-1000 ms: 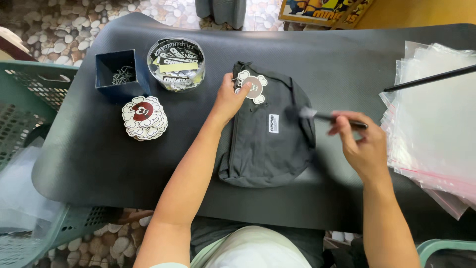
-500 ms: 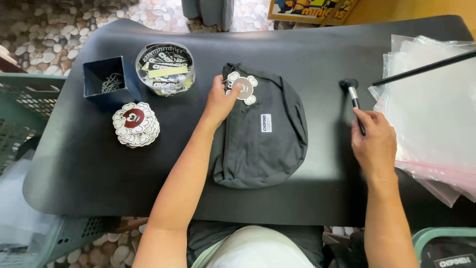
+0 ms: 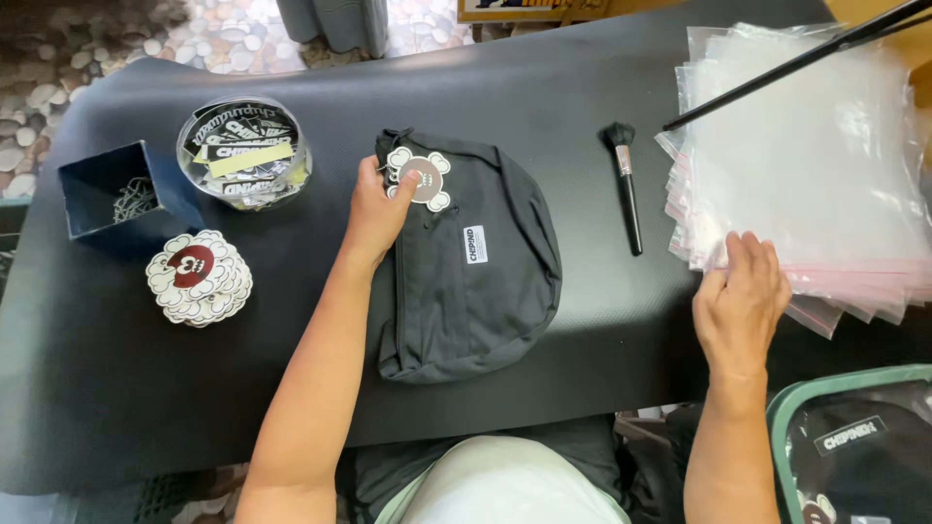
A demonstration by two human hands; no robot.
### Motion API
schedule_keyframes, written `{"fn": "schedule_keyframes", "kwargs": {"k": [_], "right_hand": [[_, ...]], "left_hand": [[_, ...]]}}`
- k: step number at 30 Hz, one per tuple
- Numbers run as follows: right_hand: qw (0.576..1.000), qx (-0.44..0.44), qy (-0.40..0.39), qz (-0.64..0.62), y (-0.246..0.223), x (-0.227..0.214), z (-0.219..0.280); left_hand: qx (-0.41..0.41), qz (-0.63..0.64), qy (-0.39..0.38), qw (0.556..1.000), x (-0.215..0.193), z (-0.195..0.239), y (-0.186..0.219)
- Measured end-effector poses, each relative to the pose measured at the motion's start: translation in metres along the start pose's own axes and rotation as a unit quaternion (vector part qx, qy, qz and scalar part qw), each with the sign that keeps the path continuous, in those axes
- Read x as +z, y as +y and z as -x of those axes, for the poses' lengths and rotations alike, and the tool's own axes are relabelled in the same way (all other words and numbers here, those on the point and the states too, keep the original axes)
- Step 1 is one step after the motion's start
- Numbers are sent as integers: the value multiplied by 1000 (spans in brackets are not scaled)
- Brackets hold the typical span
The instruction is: The person cleans a small black drawstring bag with a brush, then places it inside a clear plastic zip-lock bag. They seal the bag and insert a small paper tag into the package.
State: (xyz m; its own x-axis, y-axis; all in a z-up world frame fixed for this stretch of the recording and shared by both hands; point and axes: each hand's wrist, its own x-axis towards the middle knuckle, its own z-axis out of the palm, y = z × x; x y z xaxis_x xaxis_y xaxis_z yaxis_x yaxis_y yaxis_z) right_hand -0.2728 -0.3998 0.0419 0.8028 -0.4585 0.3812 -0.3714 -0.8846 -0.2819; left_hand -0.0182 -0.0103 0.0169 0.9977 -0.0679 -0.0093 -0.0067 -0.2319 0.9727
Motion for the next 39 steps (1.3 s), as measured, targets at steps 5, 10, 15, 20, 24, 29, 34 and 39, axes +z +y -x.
{"fn": "schedule_keyframes", "kwargs": {"k": [5,10,15,20,24,29,34,39], "right_hand": [[999,-7,27,21,9,-1,7],[994,-33,85,54,22,5,3],[985,-17,153,79,39,15,-7],[982,-21,159,96,59,25,-11],[969,-37,232,79,51,5,-23],[959,-109,262,-21,-17,-60,-38],[960,-172,207,-72,-79,-79,-60],[948,-238,157,-140,-169,-45,-78]], "left_hand": [[-23,-11,-31,999,1,11,20],[-19,11,-33,999,0,14,20],[-30,1,-35,999,-1,15,24],[-3,5,-21,1000,1,8,9],[18,10,-8,1000,4,0,-9],[-61,-29,-1,998,-5,14,25],[-38,-103,-14,994,-13,20,35],[-41,-223,-47,973,-20,24,34]]}}
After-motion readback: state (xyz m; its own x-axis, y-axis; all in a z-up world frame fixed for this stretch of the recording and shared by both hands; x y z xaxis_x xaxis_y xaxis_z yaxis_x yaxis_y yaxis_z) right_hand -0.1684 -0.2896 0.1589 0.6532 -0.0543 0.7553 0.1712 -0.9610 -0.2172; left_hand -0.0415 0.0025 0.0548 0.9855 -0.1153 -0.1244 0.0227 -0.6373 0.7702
